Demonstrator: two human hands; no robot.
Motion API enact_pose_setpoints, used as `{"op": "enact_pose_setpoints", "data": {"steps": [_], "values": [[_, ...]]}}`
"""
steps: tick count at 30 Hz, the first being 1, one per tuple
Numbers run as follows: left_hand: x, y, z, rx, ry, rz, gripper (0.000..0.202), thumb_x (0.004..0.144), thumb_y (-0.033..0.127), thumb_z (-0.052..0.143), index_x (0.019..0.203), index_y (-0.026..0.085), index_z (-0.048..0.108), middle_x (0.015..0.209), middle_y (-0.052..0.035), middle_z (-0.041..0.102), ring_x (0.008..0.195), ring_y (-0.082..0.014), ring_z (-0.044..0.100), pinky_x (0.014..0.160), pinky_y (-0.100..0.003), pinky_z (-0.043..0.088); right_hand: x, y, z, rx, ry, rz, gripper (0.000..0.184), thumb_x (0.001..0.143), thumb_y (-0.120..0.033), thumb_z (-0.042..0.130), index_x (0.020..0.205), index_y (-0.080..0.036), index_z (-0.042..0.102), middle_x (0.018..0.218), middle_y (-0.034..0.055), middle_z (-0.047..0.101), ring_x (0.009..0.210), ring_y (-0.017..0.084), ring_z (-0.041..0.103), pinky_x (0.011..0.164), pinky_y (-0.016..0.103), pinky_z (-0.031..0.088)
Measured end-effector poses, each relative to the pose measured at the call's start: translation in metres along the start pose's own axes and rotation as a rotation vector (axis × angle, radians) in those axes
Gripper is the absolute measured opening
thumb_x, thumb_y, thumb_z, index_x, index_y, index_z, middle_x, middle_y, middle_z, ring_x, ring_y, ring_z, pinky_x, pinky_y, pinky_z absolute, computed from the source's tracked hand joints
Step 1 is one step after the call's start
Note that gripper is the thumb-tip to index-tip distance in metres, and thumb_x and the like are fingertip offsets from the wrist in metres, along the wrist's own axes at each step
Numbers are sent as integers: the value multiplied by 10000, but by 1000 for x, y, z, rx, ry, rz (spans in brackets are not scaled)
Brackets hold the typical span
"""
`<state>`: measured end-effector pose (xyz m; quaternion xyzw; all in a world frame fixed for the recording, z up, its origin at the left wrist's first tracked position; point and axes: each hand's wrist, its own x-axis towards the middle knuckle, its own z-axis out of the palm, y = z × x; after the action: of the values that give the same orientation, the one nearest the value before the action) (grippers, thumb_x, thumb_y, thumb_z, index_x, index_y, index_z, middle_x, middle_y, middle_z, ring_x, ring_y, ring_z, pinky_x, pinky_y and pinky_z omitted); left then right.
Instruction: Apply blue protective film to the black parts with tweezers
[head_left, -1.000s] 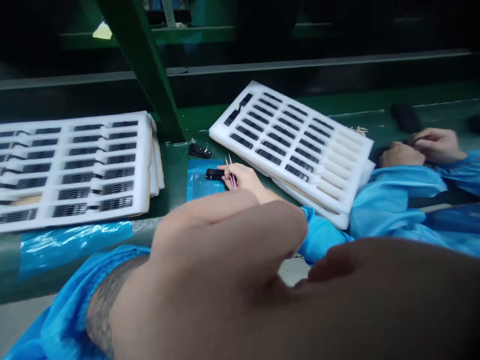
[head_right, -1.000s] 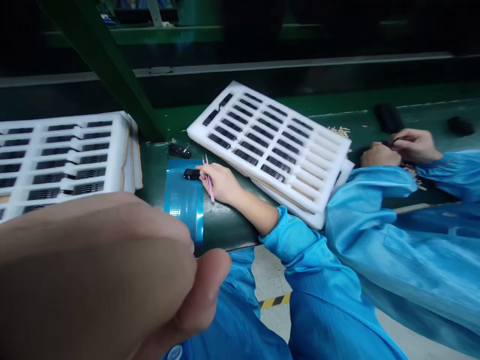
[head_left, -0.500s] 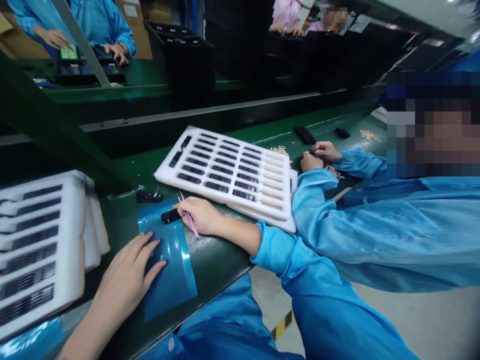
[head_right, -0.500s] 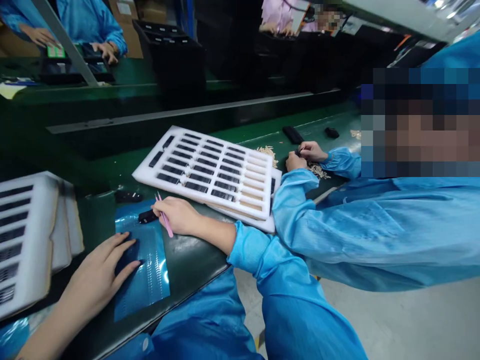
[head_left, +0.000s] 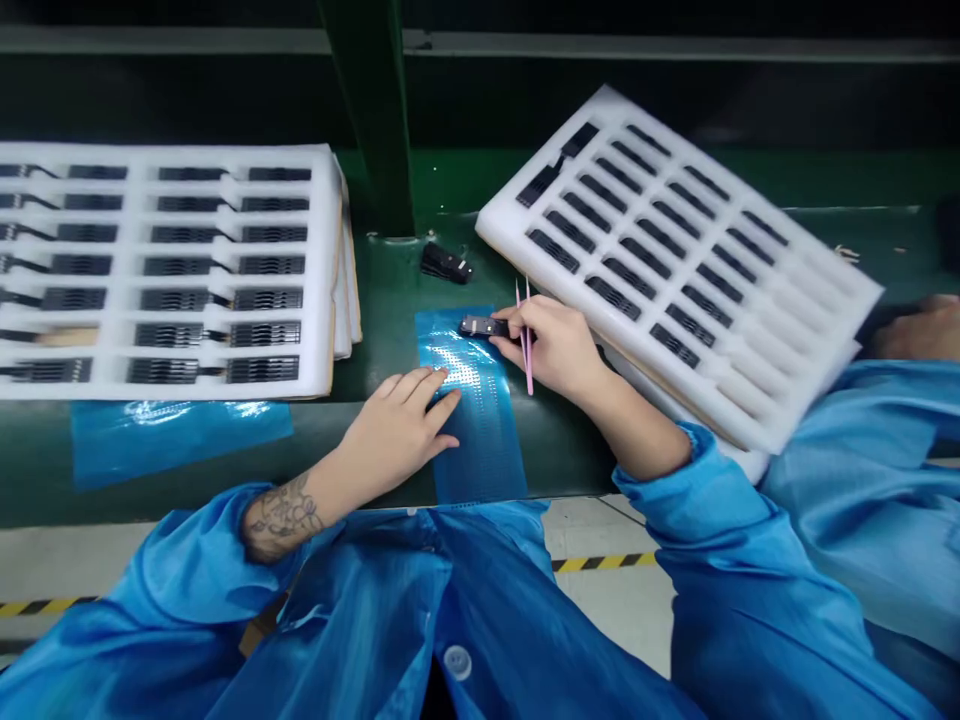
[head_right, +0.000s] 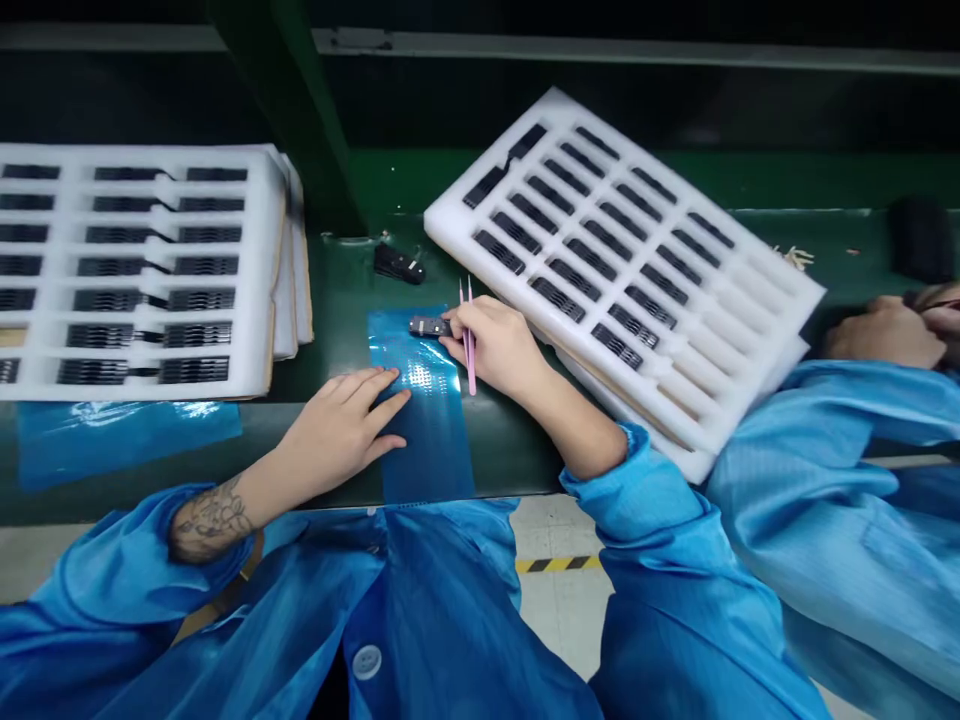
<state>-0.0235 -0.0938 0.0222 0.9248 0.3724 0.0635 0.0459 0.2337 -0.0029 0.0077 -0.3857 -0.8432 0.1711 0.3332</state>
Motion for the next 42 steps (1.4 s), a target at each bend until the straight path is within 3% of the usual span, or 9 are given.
{"op": "enact_pose_setpoints", "data": {"steps": [3,5,9,13,17,24,30,34,42], "values": [[0,5,-6,-14,58,27,459,924,395,679,1282,115,621,1359,-177,616,1239,-336,594,988,-468,551,13,-6,7,57,11,-22,218,882,-238,682,789,-237,485,930,75,744,948,244,726,786,371,561],[1,3,-12,-31,176,15,315,940,311,655,1192,121,649,1249,-157,659,1148,-301,629,940,-431,567,24,-7,16,63,-39,-64,212,896,-253,665,786,-238,484,937,69,742,955,240,717,791,364,552],[15,-15,-15,-26,333,-125,256,950,216,598,1185,121,638,1237,-175,635,1156,-299,608,966,-444,556,36,-3,30,51,-99,-109,177,911,-245,635,803,-235,496,949,77,748,956,249,703,798,377,544],[34,-37,0,-45,230,-213,325,966,199,558,1270,107,623,1406,-215,554,1258,-339,559,1022,-494,524,26,-4,20,18,-59,-119,187,878,-257,693,835,-233,512,1123,113,756,1064,283,691,873,439,535],[41,-49,13,-62,152,-205,268,993,250,521,1169,148,695,1398,-194,570,1193,-342,579,944,-507,533,7,-19,5,25,127,-13,222,857,-243,716,810,-245,498,1009,95,774,945,261,716,853,442,537],[37,-59,15,-132,150,-191,372,965,416,597,1250,188,671,1398,-144,589,1239,-336,527,994,-520,499,-5,-6,13,51,-186,-109,248,881,-347,743,858,-233,523,1163,93,759,1045,272,688,808,399,469],[37,-61,11,-221,218,-132,286,967,397,559,1172,248,692,1323,-119,623,1170,-334,569,978,-556,513,3,-12,1,-55,-271,-135,252,949,-458,646,902,-222,571,1267,86,711,1083,244,607,901,380,405],[45,-76,25,-237,302,-135,410,958,510,429,1189,279,677,1300,-166,605,1117,-430,559,912,-665,461,14,-7,-6,-94,-460,-145,292,1021,-487,507,956,-212,580,1104,73,714,1136,211,546,898,319,368],[48,-76,20,-296,374,-76,301,913,482,472,1011,357,727,1143,-101,690,1017,-388,618,891,-621,480,18,-4,-3,130,-474,-44,240,956,-436,634,854,-238,545,1039,60,711,1031,193,611,940,303,426]]}}
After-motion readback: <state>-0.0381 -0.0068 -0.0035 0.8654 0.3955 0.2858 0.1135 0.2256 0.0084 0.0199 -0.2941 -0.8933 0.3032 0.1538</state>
